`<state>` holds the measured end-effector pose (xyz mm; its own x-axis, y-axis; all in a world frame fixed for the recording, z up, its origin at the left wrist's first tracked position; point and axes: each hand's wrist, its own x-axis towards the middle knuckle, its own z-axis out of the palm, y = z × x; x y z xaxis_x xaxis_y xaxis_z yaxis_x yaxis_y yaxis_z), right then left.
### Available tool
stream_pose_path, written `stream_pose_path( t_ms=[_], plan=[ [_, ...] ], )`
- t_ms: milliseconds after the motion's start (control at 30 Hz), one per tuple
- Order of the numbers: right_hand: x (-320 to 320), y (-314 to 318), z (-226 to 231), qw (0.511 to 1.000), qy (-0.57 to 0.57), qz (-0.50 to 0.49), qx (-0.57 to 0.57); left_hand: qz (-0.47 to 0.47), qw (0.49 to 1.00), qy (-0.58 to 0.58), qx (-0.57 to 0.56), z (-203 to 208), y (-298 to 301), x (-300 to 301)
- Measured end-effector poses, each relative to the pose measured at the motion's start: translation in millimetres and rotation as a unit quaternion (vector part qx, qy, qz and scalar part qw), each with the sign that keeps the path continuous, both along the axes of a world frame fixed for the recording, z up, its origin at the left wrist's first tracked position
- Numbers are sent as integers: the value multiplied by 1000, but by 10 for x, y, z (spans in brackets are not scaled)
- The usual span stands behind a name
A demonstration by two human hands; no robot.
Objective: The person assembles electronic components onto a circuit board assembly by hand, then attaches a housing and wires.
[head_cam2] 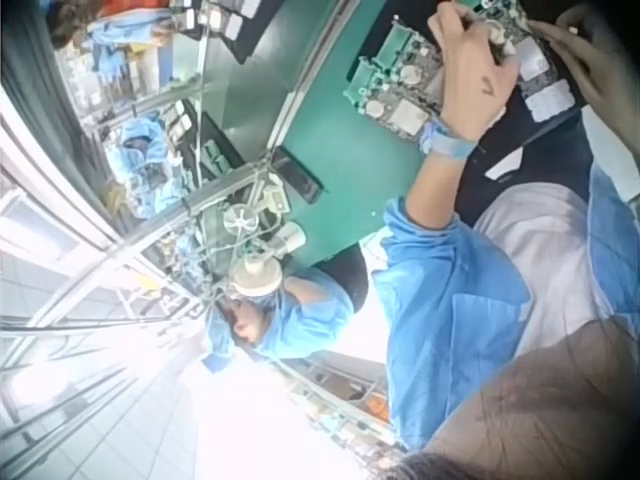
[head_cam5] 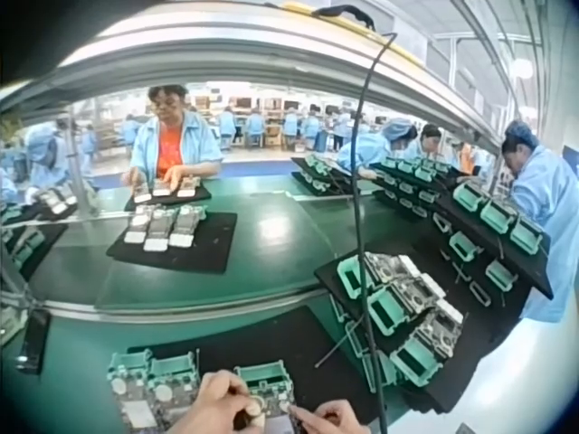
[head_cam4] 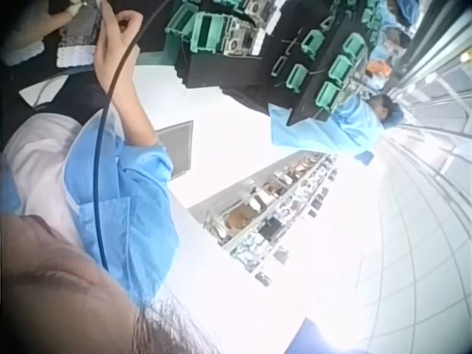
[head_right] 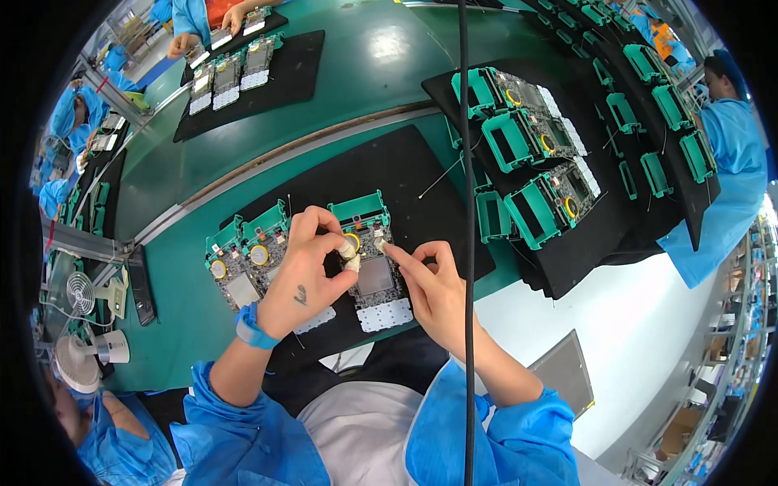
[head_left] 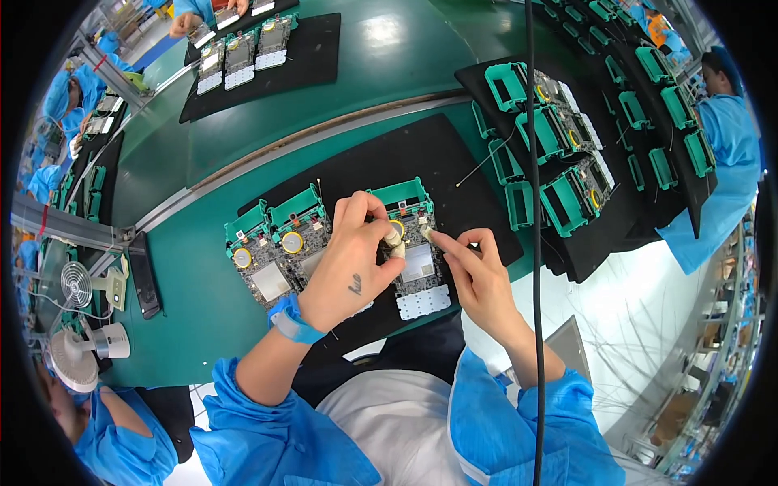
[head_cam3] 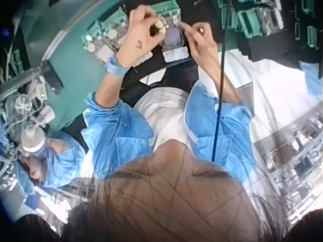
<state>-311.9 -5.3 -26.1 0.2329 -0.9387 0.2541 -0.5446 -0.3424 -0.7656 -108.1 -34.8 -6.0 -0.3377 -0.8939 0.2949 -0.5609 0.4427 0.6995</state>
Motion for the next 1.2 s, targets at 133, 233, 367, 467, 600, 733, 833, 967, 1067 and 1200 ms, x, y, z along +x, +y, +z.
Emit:
stream_pose_path(
  t_ms=[133, 233, 367, 467, 600, 733, 833, 967, 1067, 1200],
  plan=[
    [-25, 34, -26, 1000, 17, 6, -6, 5, 1000, -10, 6, 8, 11, -1],
    [10, 74, -68, 997, 68, 28, -38, 4, 1000, -4, 17, 37, 19, -13],
    [45, 71, -115, 992, 107, 29, -57, 12, 1000, -8, 14, 11, 19, -25],
    [72, 78, -121, 985, 151, 25, -77, 14, 1000, -12, 19, 24, 21, -50],
    [92, 88, -160, 966, 204, 2, -159, 19, 1000, -13, 2, 34, 34, -82],
    [92, 73, -129, 966, 202, 4, -159, 22, 1000, -6, -16, -23, 41, -79],
    [113, 81, -79, 968, 212, 5, -136, 31, 999, 4, -18, -108, 36, -49],
    [144, 136, -177, 954, 237, -9, -184, 34, 999, 2, -23, -97, 52, -87],
    [126, 111, -162, 957, 238, -13, -166, 41, 999, -21, -28, -99, 54, -57],
    [-119, -227, -168, 972, 140, -130, -138, 167, 980, -37, -100, 88, 395, 181]
  ],
)
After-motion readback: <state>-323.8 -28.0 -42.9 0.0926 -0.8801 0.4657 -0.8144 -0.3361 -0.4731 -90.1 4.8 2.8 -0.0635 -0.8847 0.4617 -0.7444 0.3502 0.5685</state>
